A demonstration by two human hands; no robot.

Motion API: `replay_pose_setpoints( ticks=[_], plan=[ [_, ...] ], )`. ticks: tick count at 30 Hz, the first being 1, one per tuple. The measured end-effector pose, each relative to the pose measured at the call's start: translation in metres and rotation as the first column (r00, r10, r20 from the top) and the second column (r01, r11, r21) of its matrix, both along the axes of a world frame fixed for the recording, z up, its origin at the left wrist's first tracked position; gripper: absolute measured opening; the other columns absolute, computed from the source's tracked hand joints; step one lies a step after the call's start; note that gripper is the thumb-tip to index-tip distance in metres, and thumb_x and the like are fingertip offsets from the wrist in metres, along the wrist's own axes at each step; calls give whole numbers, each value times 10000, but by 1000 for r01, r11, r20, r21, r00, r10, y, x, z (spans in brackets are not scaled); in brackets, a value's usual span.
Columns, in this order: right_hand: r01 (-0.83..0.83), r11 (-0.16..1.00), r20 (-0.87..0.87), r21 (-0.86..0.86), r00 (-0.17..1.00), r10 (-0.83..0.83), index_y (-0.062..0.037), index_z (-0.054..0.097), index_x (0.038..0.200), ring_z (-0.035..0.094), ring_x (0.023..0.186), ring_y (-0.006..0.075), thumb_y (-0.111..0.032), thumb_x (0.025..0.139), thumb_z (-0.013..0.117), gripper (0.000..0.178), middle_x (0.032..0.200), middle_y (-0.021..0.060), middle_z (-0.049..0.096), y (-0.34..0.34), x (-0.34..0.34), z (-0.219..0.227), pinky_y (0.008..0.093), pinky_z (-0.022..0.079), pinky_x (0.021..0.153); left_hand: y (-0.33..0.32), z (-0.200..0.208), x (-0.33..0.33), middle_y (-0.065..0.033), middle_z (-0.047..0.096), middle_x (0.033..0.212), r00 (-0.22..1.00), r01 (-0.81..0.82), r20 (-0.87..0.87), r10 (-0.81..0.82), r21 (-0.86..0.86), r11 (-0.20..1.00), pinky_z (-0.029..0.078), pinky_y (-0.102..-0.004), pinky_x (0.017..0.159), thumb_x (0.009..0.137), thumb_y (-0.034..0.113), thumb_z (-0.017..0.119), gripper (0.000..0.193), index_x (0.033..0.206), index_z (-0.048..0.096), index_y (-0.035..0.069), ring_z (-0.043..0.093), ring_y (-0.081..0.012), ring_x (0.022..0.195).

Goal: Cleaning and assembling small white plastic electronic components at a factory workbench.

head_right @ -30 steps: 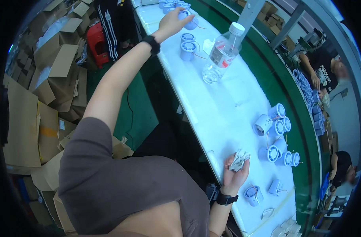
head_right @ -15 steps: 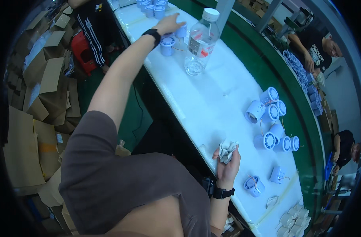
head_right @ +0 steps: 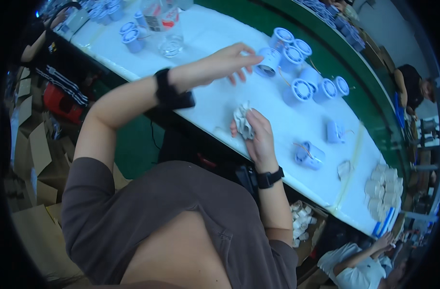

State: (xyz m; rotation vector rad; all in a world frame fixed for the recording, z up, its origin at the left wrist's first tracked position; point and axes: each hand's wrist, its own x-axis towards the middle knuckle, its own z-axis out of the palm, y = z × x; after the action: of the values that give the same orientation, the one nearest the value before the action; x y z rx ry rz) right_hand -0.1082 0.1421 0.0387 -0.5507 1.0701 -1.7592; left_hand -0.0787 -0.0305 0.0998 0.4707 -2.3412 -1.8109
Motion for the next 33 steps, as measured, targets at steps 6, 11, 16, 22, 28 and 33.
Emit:
replay_pose_setpoints(
  ticks=[6,11,16,22,28,33],
  plan=[
    [-8,1000,-24,-16,1000,8,39,479,869,501,609,170,-172,861,351,247,700,125,530,3,6,0,268,411,582,-20,-25,-86,-166,537,867,989,2,122,82,-571,821,445,-260,591,651,535,568,804,1147,316,-45,558,-215,724],
    [-69,995,-23,-67,997,68,38,484,876,510,644,172,-170,861,358,244,728,118,536,7,5,-5,274,416,600,-13,-36,-71,-170,525,908,1000,-18,-3,19,-510,860,444,-272,631,626,420,643,780,1190,294,11,557,-226,757],
    [243,967,61,-77,969,-238,46,499,907,515,734,164,-133,844,410,210,818,97,547,13,8,-5,269,415,673,19,-31,28,-122,503,934,964,-26,-236,-123,-545,838,426,-282,719,617,229,691,782,1244,241,101,533,-224,823],
    [385,916,-908,-112,335,-252,23,530,952,461,707,113,-106,798,512,201,754,40,508,4,-2,45,233,356,663,44,-62,88,-170,502,909,906,-185,-424,-4,-403,896,405,-342,752,586,160,679,798,1233,221,72,495,-309,858],
    [63,980,-963,-186,-210,-169,-11,546,883,462,646,183,-49,700,567,187,721,79,479,-36,7,48,273,361,571,48,-74,89,-169,488,936,899,-278,-397,183,-197,940,400,-355,759,585,185,699,866,1255,157,99,490,-307,861],
    [-29,999,-994,45,-103,42,-14,520,811,467,624,196,-24,683,564,135,705,93,468,-32,12,59,284,368,537,51,-73,91,-190,484,942,943,-255,-271,193,-216,943,400,-369,752,568,201,709,890,1251,149,90,484,-335,879]
  ],
)
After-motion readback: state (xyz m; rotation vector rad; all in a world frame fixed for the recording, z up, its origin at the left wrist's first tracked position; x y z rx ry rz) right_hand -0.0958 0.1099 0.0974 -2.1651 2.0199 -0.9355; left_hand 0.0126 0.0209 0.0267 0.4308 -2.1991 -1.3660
